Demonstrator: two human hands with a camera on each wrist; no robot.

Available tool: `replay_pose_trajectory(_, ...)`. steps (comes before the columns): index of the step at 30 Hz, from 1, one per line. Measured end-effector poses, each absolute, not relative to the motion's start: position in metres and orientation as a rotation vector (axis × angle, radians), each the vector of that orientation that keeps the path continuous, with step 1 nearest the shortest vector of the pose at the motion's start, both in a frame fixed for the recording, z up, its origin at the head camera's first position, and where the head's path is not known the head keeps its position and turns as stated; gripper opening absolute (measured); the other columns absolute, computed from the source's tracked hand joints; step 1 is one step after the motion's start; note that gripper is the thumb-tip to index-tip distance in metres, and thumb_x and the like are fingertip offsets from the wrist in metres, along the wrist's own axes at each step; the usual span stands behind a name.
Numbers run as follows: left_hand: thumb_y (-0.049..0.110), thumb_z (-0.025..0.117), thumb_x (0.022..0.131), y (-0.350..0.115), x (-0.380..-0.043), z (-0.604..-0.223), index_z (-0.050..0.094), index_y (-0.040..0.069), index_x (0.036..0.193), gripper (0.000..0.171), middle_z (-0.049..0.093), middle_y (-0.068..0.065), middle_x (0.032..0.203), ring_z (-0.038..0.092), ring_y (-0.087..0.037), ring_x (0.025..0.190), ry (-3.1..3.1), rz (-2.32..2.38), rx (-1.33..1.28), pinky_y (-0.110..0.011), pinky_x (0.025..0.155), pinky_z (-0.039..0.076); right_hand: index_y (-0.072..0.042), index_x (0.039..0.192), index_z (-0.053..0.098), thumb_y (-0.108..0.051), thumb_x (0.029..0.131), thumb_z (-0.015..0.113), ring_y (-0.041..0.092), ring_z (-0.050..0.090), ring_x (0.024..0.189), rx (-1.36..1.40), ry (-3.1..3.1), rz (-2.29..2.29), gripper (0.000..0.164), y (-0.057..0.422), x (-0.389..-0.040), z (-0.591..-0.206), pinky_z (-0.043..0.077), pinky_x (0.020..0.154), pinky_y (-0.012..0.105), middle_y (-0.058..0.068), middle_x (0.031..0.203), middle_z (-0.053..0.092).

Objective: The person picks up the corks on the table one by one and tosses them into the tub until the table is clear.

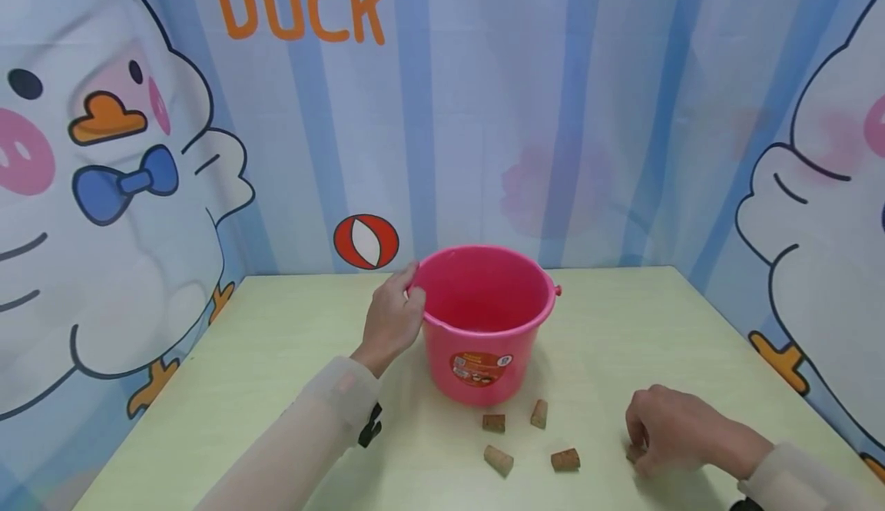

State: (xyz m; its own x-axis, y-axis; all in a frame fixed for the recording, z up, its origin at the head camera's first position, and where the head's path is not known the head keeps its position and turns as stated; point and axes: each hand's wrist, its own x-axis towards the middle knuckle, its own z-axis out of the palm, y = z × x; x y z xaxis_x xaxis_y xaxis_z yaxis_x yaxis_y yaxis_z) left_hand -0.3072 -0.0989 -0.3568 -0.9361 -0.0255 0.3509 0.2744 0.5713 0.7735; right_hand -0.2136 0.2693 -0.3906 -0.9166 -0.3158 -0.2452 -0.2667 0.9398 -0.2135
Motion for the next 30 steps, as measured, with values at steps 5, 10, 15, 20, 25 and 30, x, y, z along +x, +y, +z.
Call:
replay_pose_trajectory(5, 0.028, 0.047, 0.103, -0.099, -0.307, -0.358, 0.038, 0.015, 0.159, 0.058, 0.046, -0.002, 0.157, 0.049, -0.029, 0.136, -2.491, -1.299, -0.195, -0.045, 0.098, 0.055, -0.020, 0.063, 0.063, -0.013, 0.075, 0.087, 0.013, 0.049, 0.060, -0.435, 2.819, -0.251, 0.028, 0.269, -0.213, -0.395, 0.040, 0.055, 0.031, -0.007, 0.061, 0.056)
replay_pose_trajectory(10, 0.028, 0.047, 0.103, -0.099, -0.307, -0.358, 0.038, 0.016, 0.159, 0.058, 0.047, -0.002, 0.157, 0.049, -0.028, 0.136, -2.492, -1.300, -0.189, -0.045, 0.098, 0.055, -0.020, 0.062, 0.063, -0.010, 0.077, 0.086, 0.013, 0.050, 0.059, -0.431, 2.818, -0.243, 0.029, 0.267, -0.214, -0.395, 0.040, 0.054, 0.030, -0.006, 0.060, 0.056)
replay_pose_trajectory(15, 0.027, 0.048, 0.103, -0.099, -0.306, -0.357, 0.039, 0.015, 0.159, 0.058, 0.048, -0.003, 0.156, 0.049, -0.030, 0.136, -2.482, -1.302, -0.198, -0.046, 0.098, 0.055, -0.020, 0.064, 0.066, -0.006, 0.075, 0.086, 0.013, 0.051, 0.060, -0.451, 2.819, -0.269, 0.027, 0.267, -0.216, -0.392, 0.043, 0.055, 0.031, -0.007, 0.061, 0.057)
replay_pose_trajectory(20, 0.027, 0.048, 0.103, -0.100, -0.307, -0.357, 0.039, 0.013, 0.159, 0.058, 0.048, -0.005, 0.156, 0.050, -0.031, 0.136, -2.479, -1.294, -0.207, -0.047, 0.098, 0.055, -0.021, 0.064, 0.066, -0.005, 0.074, 0.085, 0.010, 0.049, 0.058, -0.550, 2.853, -0.295, 0.027, 0.269, -0.217, -0.390, 0.044, 0.054, 0.029, -0.010, 0.060, 0.055)
replay_pose_trajectory(25, 0.028, 0.049, 0.103, -0.099, -0.308, -0.357, 0.039, 0.014, 0.159, 0.059, 0.048, -0.004, 0.156, 0.050, -0.030, 0.136, -2.483, -1.301, -0.198, -0.045, 0.098, 0.055, -0.022, 0.066, 0.067, -0.005, 0.074, 0.085, 0.009, 0.049, 0.059, -0.580, 2.871, -0.320, 0.025, 0.268, -0.217, -0.385, 0.044, 0.055, 0.029, -0.011, 0.063, 0.055)
replay_pose_trajectory(30, 0.027, 0.049, 0.103, -0.099, -0.308, -0.357, 0.039, 0.015, 0.159, 0.058, 0.049, -0.004, 0.155, 0.051, -0.029, 0.135, -2.483, -1.304, -0.191, -0.045, 0.098, 0.056, -0.023, 0.069, 0.069, -0.010, 0.078, 0.083, 0.008, 0.049, 0.058, -0.611, 2.888, -0.380, 0.022, 0.267, -0.217, -0.381, 0.042, 0.054, 0.028, -0.012, 0.064, 0.056)
